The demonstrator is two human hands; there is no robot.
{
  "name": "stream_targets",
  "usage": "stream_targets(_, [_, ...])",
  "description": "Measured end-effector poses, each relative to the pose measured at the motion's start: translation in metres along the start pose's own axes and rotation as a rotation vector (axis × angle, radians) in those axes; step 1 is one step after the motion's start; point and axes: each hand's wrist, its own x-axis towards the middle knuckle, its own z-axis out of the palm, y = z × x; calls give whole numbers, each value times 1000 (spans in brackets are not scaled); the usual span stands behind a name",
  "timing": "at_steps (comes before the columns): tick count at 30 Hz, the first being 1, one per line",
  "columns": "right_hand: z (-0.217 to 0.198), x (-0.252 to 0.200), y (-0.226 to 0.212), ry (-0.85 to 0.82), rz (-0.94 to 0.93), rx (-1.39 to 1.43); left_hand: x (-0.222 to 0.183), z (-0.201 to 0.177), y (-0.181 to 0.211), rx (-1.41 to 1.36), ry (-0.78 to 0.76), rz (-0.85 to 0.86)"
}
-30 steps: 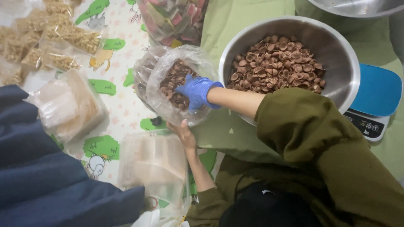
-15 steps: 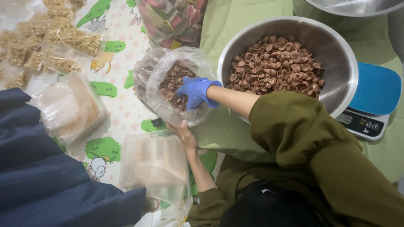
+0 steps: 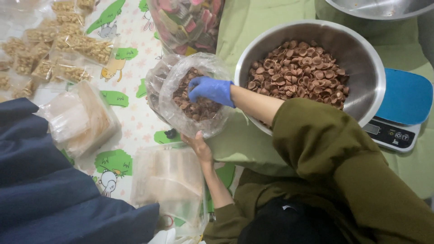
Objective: The person repeatedly scoops small brown confectionery pieces from a large metal bowl and places them into a clear plastic bag held open with the other hand. The task continues throughout the clip with the same repetitive scooping and filling motion.
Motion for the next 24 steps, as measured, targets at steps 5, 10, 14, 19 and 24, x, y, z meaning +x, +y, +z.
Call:
stream_targets(5, [-24, -42, -33, -110, 87, 290, 0, 2, 24, 11, -12, 35])
stream_targets(10, [-75, -119, -85, -86, 72, 386, 3, 1, 18, 21, -28, 73])
stream_targets(14, [-135, -137, -76, -55, -6, 122, 5, 4, 7, 12, 24, -14])
stream_targets(19, [-188, -169, -53, -21, -276, -291, 2, 6, 8, -3, 94, -15])
stream_targets(24, [-209, -183, -54, 1, 4, -826, -4, 9, 68, 29, 27, -231])
